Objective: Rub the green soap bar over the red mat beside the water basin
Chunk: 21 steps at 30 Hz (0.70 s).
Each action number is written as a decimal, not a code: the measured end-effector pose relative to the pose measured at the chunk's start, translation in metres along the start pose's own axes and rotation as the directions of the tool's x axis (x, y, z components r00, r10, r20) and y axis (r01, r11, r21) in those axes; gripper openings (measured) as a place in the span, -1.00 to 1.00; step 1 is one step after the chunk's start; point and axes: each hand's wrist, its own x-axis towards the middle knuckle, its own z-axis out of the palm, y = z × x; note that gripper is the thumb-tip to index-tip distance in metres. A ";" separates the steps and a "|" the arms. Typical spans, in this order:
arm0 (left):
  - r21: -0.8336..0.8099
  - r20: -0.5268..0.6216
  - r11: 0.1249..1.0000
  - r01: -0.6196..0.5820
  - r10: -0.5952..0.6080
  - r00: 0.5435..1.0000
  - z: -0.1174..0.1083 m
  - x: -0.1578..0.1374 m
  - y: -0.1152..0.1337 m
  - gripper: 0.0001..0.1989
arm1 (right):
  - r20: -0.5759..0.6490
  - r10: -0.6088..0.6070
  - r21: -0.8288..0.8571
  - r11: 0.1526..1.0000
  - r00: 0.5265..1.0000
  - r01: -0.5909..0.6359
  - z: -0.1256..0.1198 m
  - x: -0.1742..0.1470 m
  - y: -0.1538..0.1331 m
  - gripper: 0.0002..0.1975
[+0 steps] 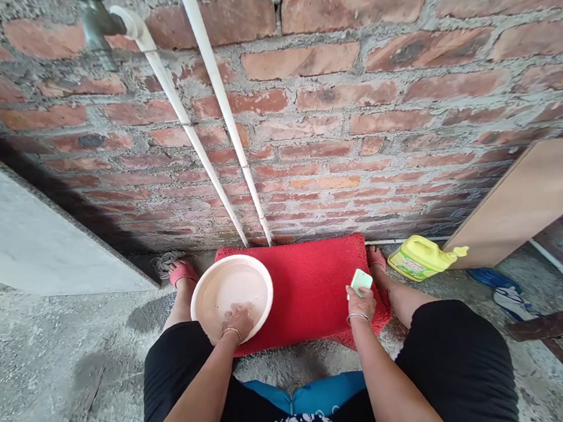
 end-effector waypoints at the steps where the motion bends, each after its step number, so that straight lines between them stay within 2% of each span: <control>1: -0.001 -0.006 1.000 0.000 0.000 1.000 0.000 0.000 0.000 -0.39 | 0.002 0.003 -0.007 1.000 1.000 -0.003 0.000 -0.002 -0.002 -0.50; 3: 0.002 -0.008 1.000 -0.001 0.001 1.000 0.000 -0.001 0.000 -0.41 | 0.066 -0.082 -0.050 0.995 0.994 0.085 0.004 -0.020 -0.014 -0.52; 4: 0.004 -0.007 1.000 -0.002 0.003 1.000 -0.001 -0.001 0.000 -0.41 | 0.136 -0.179 -0.065 0.980 0.974 0.189 0.007 -0.034 -0.024 -0.54; 5: 0.006 -0.008 1.000 -0.002 0.002 1.000 -0.001 -0.001 0.000 -0.42 | 0.225 -0.288 -0.066 0.949 0.931 0.310 0.011 -0.050 -0.034 -0.58; 6: 0.007 -0.010 1.000 -0.001 0.001 1.000 -0.001 -0.001 0.000 -0.42 | 0.319 -0.393 -0.051 0.901 0.862 0.430 0.015 -0.066 -0.045 -0.62; 8: 0.002 -0.012 1.000 -0.002 0.002 1.000 -0.002 -0.002 -0.001 -0.41 | 0.471 -0.551 0.015 0.786 0.689 0.618 0.020 -0.093 -0.064 -0.69; 9: -0.003 -0.014 1.000 -0.003 0.003 1.000 -0.002 -0.002 0.000 -0.40 | 0.512 -0.591 0.040 0.741 0.623 0.670 0.022 -0.102 -0.070 -0.70; 10: -0.010 -0.014 1.000 -0.003 0.003 1.000 -0.002 -0.002 0.000 -0.40 | 0.531 -0.610 0.049 0.716 0.589 0.697 0.023 -0.106 -0.074 -0.71; 11: -0.014 -0.013 1.000 -0.003 0.003 1.000 -0.002 -0.002 0.000 -0.40 | 0.530 -0.612 0.045 0.711 0.587 0.701 0.024 -0.106 -0.075 -0.71; 12: -0.016 -0.013 1.000 -0.004 0.003 1.000 -0.002 -0.002 0.000 -0.40 | 0.512 -0.601 0.031 0.727 0.614 0.686 0.023 -0.102 -0.072 -0.71; 13: -0.015 -0.014 1.000 -0.004 0.004 1.000 -0.002 -0.002 0.000 -0.40 | 0.480 -0.576 0.012 0.759 0.662 0.651 0.021 -0.093 -0.067 -0.70; 15: -0.011 -0.017 1.000 -0.009 0.009 1.000 -0.001 -0.002 0.000 -0.40 | 0.370 -0.472 -0.030 0.855 0.800 0.518 0.016 -0.068 -0.050 -0.66; 17: -0.011 -0.019 1.000 -0.013 0.013 1.000 -0.001 -0.002 0.001 -0.41 | 0.214 -0.284 -0.062 0.951 0.934 0.303 0.010 -0.040 -0.031 -0.59; 18: -0.012 -0.019 1.000 -0.012 0.012 1.000 -0.001 -0.003 0.001 -0.41 | 0.143 -0.177 -0.067 0.980 0.974 0.188 0.006 -0.028 -0.023 -0.55; 19: -0.010 -0.017 1.000 -0.010 0.010 1.000 -0.002 -0.003 0.002 -0.41 | 0.088 -0.086 -0.066 0.994 0.992 0.092 0.004 -0.019 -0.016 -0.51; 21: -0.003 -0.011 1.000 -0.006 0.006 1.000 -0.003 -0.004 0.002 -0.40 | 0.045 -0.006 -0.059 0.998 0.999 0.008 0.002 -0.013 -0.011 -0.49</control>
